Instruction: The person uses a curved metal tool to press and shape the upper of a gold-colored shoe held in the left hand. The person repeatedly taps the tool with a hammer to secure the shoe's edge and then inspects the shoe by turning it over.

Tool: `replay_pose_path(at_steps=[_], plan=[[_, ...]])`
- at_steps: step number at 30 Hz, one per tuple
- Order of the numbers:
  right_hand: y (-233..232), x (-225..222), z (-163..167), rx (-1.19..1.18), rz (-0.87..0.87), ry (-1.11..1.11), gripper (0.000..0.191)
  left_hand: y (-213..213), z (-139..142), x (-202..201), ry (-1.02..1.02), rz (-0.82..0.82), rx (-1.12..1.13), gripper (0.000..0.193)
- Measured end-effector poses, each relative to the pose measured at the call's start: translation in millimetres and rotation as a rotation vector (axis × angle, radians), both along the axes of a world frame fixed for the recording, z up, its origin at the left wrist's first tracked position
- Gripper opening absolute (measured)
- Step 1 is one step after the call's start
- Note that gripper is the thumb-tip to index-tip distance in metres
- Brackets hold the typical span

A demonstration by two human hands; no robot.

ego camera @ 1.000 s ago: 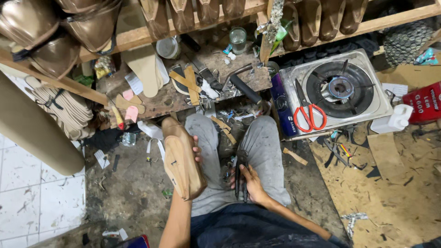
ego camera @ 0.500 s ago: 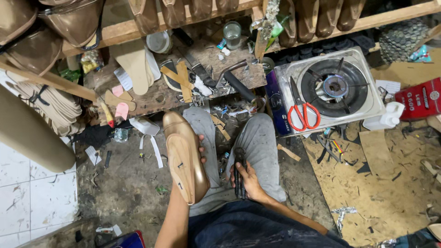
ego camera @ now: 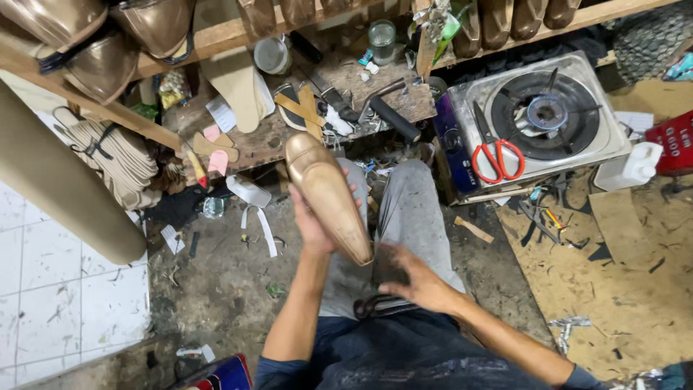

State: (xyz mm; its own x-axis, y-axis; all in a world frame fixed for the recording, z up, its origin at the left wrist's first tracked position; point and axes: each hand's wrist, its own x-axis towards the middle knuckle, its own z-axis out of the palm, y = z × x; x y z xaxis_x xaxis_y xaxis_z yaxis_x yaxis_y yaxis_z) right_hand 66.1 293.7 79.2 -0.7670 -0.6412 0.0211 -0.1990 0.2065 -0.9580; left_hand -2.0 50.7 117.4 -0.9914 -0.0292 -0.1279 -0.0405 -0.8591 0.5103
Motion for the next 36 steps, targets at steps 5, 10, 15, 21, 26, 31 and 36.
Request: replay_pose_path(at_steps=[5, 10, 15, 21, 26, 31, 36], plan=[[-36.8, 0.9, 7.1, -0.852, -0.369, -0.636, 0.053, 19.2, 19.5, 12.3, 0.053, 0.184, -0.024, 0.081], [-12.6, -5.4, 9.3, -0.932, -0.282, -0.836, 0.058, -21.7, 49.0, -1.5, 0.326, 0.038, -0.496, 0.073], [21.1, -32.4, 39.3, -0.946, -0.334, -0.375, 0.064, -45.6, 43.2, 22.1, 0.300, -0.047, -0.957, 0.069], [-27.4, -52.6, 58.3, 0.090, -0.566, 0.192, 0.039, 8.7, -6.8, 42.0, 0.551, -0.118, -1.255, 0.089], [-52.8, -46.3, 51.6, 0.087, -0.483, 0.369, 0.037, 3.1, -47.2, 39.6, 0.222, -0.158, -1.122, 0.071], [-48.4, -49.1, 48.2, 0.081, -0.396, 0.282, 0.037, -22.3, -36.6, 31.2, 0.392, -0.214, -1.135, 0.069], [-53.3, -54.4, 52.0, 0.103, -0.351, 0.292, 0.035, -12.5, -10.2, 14.5, 0.497, -0.125, -1.088, 0.087]])
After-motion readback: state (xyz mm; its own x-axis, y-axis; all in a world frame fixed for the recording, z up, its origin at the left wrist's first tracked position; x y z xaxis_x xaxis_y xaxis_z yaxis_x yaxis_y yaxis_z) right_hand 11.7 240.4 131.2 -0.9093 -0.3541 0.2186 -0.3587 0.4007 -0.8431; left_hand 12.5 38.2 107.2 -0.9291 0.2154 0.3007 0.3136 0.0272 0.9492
